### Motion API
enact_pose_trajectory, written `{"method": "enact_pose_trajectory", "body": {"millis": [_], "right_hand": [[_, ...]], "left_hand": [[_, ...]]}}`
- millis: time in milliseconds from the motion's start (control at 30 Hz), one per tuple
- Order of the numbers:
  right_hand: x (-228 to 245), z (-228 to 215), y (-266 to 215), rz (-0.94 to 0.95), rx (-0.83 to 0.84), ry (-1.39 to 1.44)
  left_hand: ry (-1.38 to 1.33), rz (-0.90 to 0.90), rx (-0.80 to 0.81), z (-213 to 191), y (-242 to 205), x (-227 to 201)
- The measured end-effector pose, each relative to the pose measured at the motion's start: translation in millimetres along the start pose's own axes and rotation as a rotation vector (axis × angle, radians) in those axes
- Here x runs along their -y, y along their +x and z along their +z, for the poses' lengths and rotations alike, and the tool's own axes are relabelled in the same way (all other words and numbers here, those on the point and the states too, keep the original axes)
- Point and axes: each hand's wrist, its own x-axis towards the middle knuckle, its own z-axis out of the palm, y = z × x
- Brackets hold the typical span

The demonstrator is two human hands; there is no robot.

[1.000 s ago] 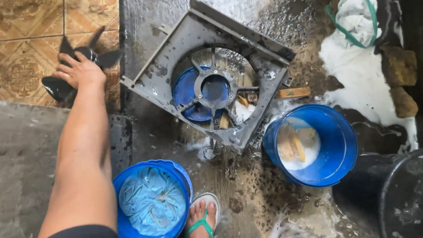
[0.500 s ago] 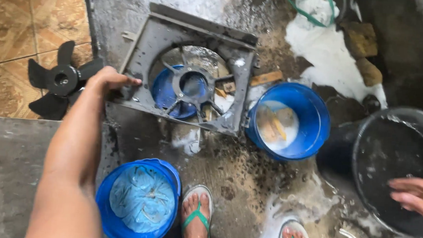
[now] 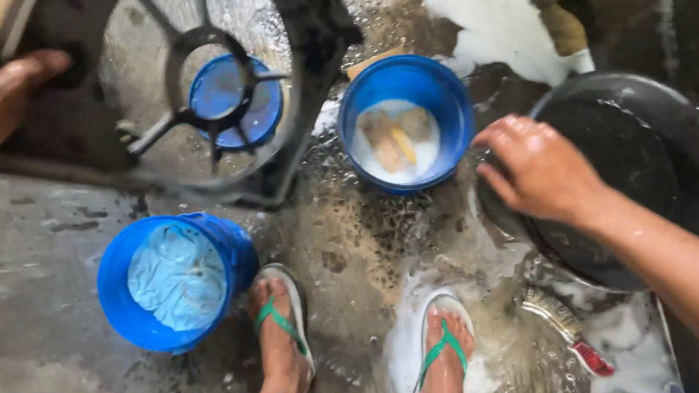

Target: The person rinses a black metal propeller and a square metal frame with a central hub using water from a bucket. They then scrub the frame with a soapy sponge, covering its surfaces with foam while standing in a wet workspace.

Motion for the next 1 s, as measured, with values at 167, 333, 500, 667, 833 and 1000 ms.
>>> {"method": "enact_pose_trajectory", "body": {"millis": [167,333,500,667,833,1000], "right_hand": [[-54.0,-14.6,-86.1,0.468,-0.045,0.219],[-31.8,-27.9,-106.8,0.682,0.091,0.331],[32.6,-1.3,-77.9,0.314,0.337,0.312],[38.3,46.1,-25.6,0.008,0.367,-0.084],[41.7,98.5,21.3,0.131,0.794,-0.005],[16.8,133.7,60.8,-0.076,0.606,-0.164]], "left_hand": [[-0.598,-0.708,-0.356,214.3,-281.7,-167.4],[-0.041,0.244,-0.017,236.5,-383.8,-205.7],[-0.803,-0.858,-0.240,241.4,-371.9,-240.6],[-0.803,-0.857,-0.136,169.7,-351.7,-237.7],[0.192,-0.239,-0.139,-58.7,-333.9,-264.0],[1.050,-0.104,-0.005,-52.0,-331.9,-350.9]]}}
